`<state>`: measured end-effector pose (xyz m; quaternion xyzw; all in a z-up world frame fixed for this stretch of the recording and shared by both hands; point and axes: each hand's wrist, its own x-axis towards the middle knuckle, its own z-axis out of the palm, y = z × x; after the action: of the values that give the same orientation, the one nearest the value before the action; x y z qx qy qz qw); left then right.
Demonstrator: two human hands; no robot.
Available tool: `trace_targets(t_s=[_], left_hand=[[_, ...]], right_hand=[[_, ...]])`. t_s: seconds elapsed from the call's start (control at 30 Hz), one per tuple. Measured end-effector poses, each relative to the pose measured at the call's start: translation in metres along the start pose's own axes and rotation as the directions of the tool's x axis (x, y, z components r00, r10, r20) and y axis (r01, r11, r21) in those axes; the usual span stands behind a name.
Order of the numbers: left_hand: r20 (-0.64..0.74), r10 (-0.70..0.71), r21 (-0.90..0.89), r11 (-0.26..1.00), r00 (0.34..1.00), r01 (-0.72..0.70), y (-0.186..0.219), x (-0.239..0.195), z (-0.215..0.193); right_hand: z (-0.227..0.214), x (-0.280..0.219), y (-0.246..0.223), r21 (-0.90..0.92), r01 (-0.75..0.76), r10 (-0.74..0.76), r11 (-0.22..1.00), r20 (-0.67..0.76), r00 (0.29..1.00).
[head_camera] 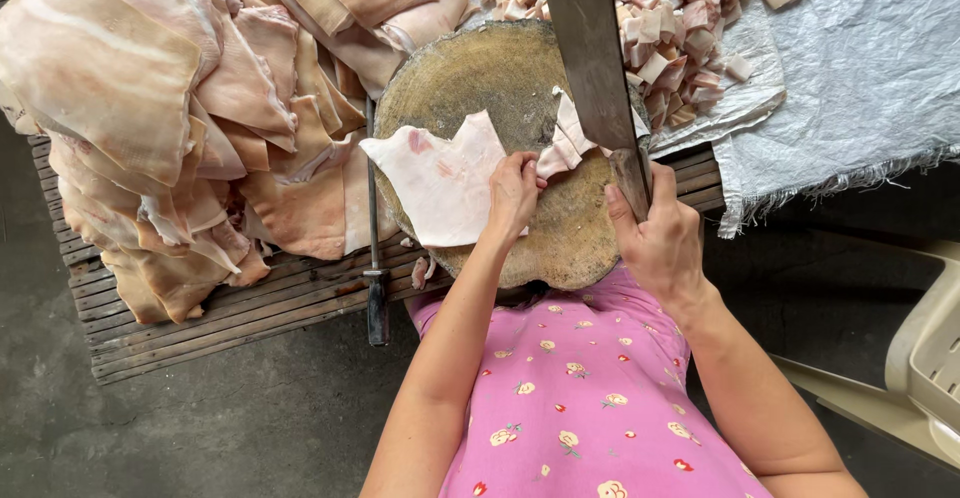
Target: The person slices large pieces of pork skin into strips and then chops them into small cubes using a large cleaver on a wooden cutting board.
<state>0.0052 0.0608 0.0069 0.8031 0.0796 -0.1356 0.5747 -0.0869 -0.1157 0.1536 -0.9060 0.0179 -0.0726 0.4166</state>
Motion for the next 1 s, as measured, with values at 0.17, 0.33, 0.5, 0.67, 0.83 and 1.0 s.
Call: trace_targets(t_s=[0.17,0.33,0.5,0.67,0.83,1.0], left_hand=[[-0.034,0.008,0.030,1.000,0.999,-0.007,-0.010,-0.002,-0.006],[-0.079,0.338,0.281,0.910,0.938,-0.304,-0.019,0.003,0.001],[0.048,0.248,0.275,0.928,0.968,-0.251,-0.017,-0.012,-0.003],[0.015,0.019,0.179,0.984,1.000,-0.022,0.000,-0.009,-0.004],[0.063,0.157,0.465,0.869,0.986,-0.168,0.032,0.012,0.029],[0.123,0.156,0.578,0.791,0.980,-0.198,0.033,0.020,0.049]], right_hand=[[0.061,-0.013,0.015,-0.194,-0.175,0.212,0.965,0.189,0.959],[0.089,-0.021,0.040,-0.314,-0.191,0.269,0.930,0.229,0.936],[0.067,0.021,0.036,-0.095,-0.379,0.388,0.921,0.343,0.856],[0.028,0.013,0.032,0.238,-0.514,0.458,0.824,0.254,0.852],[0.003,-0.008,0.050,-0.034,-0.490,0.491,0.871,0.082,0.867],[0.014,-0.048,0.073,0.027,-0.571,0.565,0.820,0.109,0.818]])
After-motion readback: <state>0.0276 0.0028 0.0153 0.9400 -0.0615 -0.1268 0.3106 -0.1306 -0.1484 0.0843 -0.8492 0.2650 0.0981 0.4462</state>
